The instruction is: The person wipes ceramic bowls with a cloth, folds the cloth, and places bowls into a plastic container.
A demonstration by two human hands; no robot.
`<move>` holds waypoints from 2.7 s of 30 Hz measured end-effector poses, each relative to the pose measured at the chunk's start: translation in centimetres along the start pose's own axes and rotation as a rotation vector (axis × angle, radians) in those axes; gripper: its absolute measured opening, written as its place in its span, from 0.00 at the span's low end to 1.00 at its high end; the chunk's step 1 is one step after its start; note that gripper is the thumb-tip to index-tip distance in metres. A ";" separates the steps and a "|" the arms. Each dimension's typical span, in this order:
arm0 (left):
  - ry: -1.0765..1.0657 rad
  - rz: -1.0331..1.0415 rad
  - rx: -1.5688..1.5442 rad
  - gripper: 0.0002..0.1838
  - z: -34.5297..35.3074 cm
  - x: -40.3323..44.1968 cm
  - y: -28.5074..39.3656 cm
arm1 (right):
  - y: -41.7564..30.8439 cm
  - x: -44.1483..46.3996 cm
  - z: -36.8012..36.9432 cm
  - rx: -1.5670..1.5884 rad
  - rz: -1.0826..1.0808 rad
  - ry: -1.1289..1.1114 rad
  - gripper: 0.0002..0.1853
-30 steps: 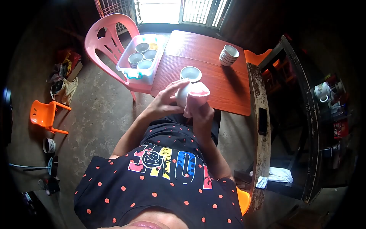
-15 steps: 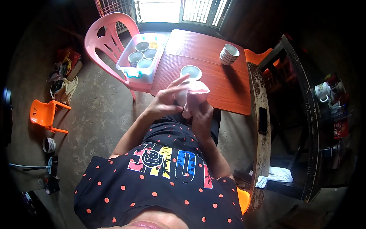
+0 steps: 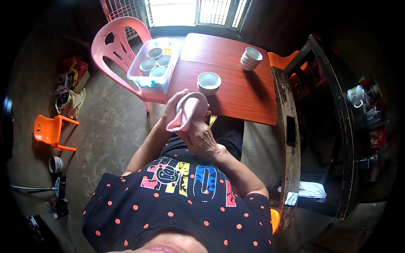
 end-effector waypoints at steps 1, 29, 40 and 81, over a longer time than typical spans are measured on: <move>-0.038 0.017 -0.043 0.33 0.0 0.1 0.0 | 0.1 0.2 0.2 -0.062 0.010 -0.001 0.14; 0.248 0.336 0.271 0.21 -0.2 -2.1 3.4 | 0.4 -0.2 1.4 -0.078 -0.139 0.233 0.11; 0.248 0.705 0.583 0.24 0.8 -2.7 4.4 | 1.0 0.5 0.8 0.277 0.343 0.176 0.15; 0.145 0.436 0.624 0.37 -1.1 -1.2 3.1 | 2.2 1.0 -1.5 0.238 0.355 0.396 0.07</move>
Point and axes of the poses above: each hand's wrist, its own x-axis towards the middle knuckle, its own z-axis out of the palm, y = z × x, the point moved 6 cm from there along x, towards the middle knuckle, and after that the axes turned 6 degrees about y, right-handed, at the moved point
